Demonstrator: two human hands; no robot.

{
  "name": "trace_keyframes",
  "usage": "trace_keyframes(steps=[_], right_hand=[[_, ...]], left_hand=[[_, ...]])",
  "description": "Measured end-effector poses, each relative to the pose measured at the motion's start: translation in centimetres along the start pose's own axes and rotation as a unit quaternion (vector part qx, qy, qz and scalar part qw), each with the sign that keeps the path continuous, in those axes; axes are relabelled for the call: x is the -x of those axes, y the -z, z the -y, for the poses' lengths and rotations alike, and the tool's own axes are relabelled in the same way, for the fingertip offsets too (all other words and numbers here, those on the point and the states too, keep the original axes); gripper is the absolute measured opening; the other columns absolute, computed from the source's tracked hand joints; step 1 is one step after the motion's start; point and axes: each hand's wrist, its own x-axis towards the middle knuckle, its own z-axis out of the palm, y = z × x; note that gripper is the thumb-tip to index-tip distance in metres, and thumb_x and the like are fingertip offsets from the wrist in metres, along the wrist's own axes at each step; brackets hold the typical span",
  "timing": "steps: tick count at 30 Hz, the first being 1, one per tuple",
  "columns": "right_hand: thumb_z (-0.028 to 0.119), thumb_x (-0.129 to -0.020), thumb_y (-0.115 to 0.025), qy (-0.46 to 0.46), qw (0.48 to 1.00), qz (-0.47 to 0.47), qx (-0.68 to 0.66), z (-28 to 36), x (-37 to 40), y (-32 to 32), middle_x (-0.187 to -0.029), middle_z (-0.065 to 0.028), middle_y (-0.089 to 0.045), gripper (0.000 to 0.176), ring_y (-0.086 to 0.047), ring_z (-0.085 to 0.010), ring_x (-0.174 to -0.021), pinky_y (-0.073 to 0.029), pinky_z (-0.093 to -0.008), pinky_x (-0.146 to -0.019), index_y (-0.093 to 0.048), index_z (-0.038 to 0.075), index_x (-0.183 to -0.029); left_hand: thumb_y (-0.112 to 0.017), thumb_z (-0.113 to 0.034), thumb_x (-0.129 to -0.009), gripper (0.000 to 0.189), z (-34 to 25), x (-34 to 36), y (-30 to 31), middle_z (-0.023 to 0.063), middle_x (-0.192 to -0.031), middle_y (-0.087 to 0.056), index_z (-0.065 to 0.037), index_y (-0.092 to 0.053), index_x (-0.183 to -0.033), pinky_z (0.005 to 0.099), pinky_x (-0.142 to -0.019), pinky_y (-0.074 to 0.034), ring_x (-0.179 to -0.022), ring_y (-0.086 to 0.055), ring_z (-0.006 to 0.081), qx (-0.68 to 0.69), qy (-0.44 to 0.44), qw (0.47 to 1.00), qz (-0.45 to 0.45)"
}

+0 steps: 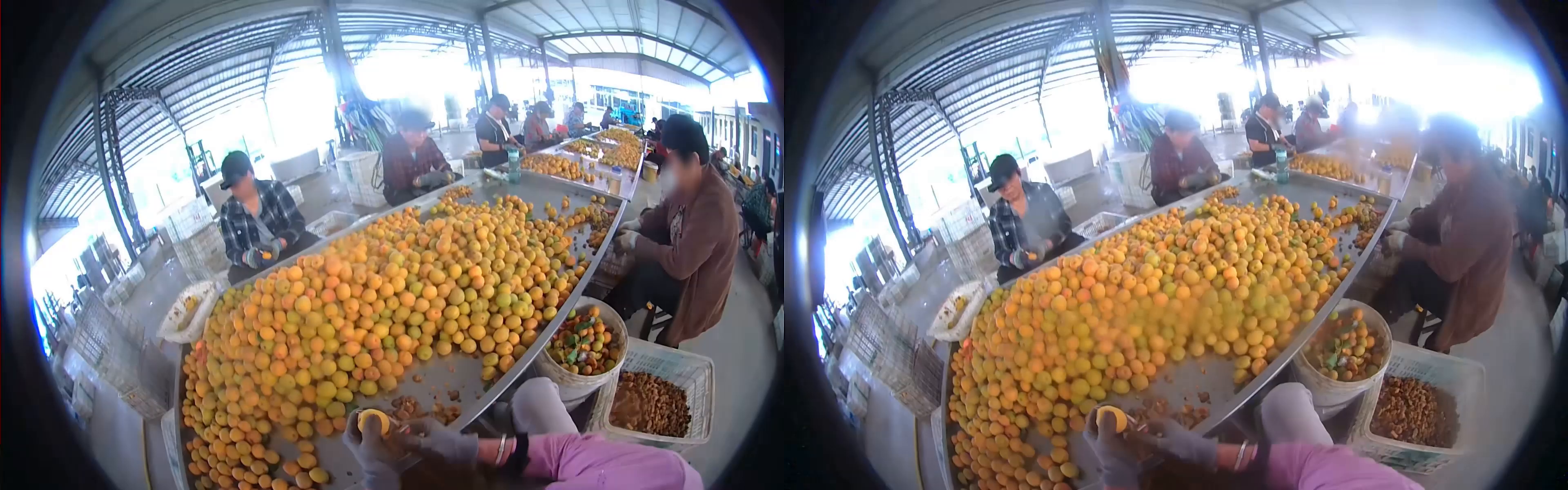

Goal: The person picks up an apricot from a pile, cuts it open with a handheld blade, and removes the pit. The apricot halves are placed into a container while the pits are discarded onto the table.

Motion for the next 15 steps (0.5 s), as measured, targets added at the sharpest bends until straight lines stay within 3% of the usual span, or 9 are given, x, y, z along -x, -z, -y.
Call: trace_keyframes(steps=[1,3,4,5,7,8,11,13,15], right_hand=[[0.031,-0.096,-0.062,0.007,1.000,0.003,0.005,-0.1,-0.4,-0.2,-0.089,0.0007,-0.065,0.033,-0.058,-0.0058,-0.087,-0.048,-0.0236,-0.078,-0.063,0.002,-0.112],[0.036,-0.095,-0.061,-0.172,0.941,-0.143,-0.254,0.1,-1.2,-0.5,-0.097,-0.0040,-0.067,0.035,-0.059,-0.0097,-0.086,-0.048,-0.0244,-0.073,-0.063,0.003,-0.106],[0.036,-0.095,-0.061,-0.167,0.944,-0.138,-0.250,0.8,-1.6,-0.2,-0.097,-0.0040,-0.067,0.035,-0.059,-0.0097,-0.086,-0.048,-0.0244,-0.073,-0.063,0.003,-0.106],[0.037,-0.095,-0.061,-0.142,0.956,-0.149,-0.208,1.7,-2.1,0.2,-0.095,-0.0031,-0.065,0.035,-0.059,-0.0093,-0.085,-0.048,-0.0239,-0.072,-0.063,0.004,-0.106],[0.039,-0.095,-0.061,-0.096,0.973,-0.173,-0.121,3.1,-2.7,0.9,-0.091,-0.0014,-0.063,0.035,-0.058,-0.0083,-0.082,-0.048,-0.0231,-0.068,-0.062,0.005,-0.105],[0.041,-0.095,-0.059,-0.110,0.977,-0.177,-0.034,2.1,-3.2,1.3,-0.089,0.0002,-0.060,0.038,-0.055,-0.0074,-0.080,-0.047,-0.0225,-0.068,-0.062,0.005,-0.106],[0.042,-0.096,-0.059,-0.089,0.976,-0.175,-0.091,2.2,-2.9,0.4,-0.091,0.0000,-0.060,0.041,-0.054,-0.0085,-0.081,-0.047,-0.0240,-0.069,-0.062,0.003,-0.107],[0.042,-0.096,-0.058,-0.067,0.976,-0.197,-0.061,1.2,-3.1,0.3,-0.092,0.0006,-0.060,0.043,-0.053,-0.0096,-0.080,-0.046,-0.0260,-0.068,-0.061,0.001,-0.108],[0.040,-0.094,-0.061,-0.055,0.976,-0.213,-0.005,2.8,-2.9,0.1,-0.086,-0.0031,-0.061,0.038,-0.053,-0.0103,-0.077,-0.046,-0.0290,-0.065,-0.062,0.002,-0.098]], left_hand=[[-0.069,-0.024,-0.081,0.031,0.5,0.3,0.5,0.0102,-0.081,-0.066,0.003,-0.063,-0.095,0.0294,-0.067,-0.052,-0.069,-0.063,0.0168,0.003,-0.009,1.000,0.002],[-0.063,-0.027,-0.088,0.035,1.0,0.6,1.1,0.0130,-0.086,-0.067,0.003,-0.062,-0.106,0.0335,-0.070,-0.052,-0.075,-0.065,0.0215,0.023,0.069,0.997,-0.021],[-0.059,-0.044,-0.095,0.043,1.5,0.8,1.3,0.0119,-0.094,-0.067,-0.006,-0.061,-0.116,0.0477,-0.069,-0.059,-0.080,-0.067,0.0311,0.006,0.121,0.991,-0.064],[-0.059,-0.044,-0.095,0.043,1.7,0.5,1.5,0.0119,-0.094,-0.067,-0.006,-0.061,-0.116,0.0477,-0.069,-0.059,-0.080,-0.067,0.0311,0.009,0.112,0.992,-0.063],[-0.062,-0.039,-0.094,0.039,1.8,0.1,1.6,0.0094,-0.091,-0.068,-0.005,-0.061,-0.113,0.0351,-0.071,-0.058,-0.083,-0.068,0.0244,-0.206,0.085,0.975,-0.012],[-0.059,-0.039,-0.095,0.040,1.7,-0.1,2.0,0.0092,-0.095,-0.069,-0.003,-0.062,-0.113,0.0337,-0.071,-0.057,-0.084,-0.068,0.0231,-0.387,-0.028,0.921,0.035],[-0.056,-0.027,-0.094,0.038,0.4,1.8,-0.2,0.0171,-0.095,-0.068,0.001,-0.058,-0.118,0.0387,-0.076,-0.052,-0.084,-0.066,0.0288,-0.305,-0.045,0.945,0.109],[-0.049,-0.027,-0.098,0.039,-1.1,2.2,-1.4,0.0198,-0.102,-0.066,0.000,-0.054,-0.125,0.0420,-0.081,-0.050,-0.093,-0.065,0.0338,-0.376,-0.022,0.918,0.120],[-0.048,-0.024,-0.098,0.035,-0.8,2.4,-1.1,0.0202,-0.099,-0.066,0.000,-0.055,-0.123,0.0428,-0.078,-0.050,-0.090,-0.065,0.0346,-0.421,-0.116,0.892,0.118]])
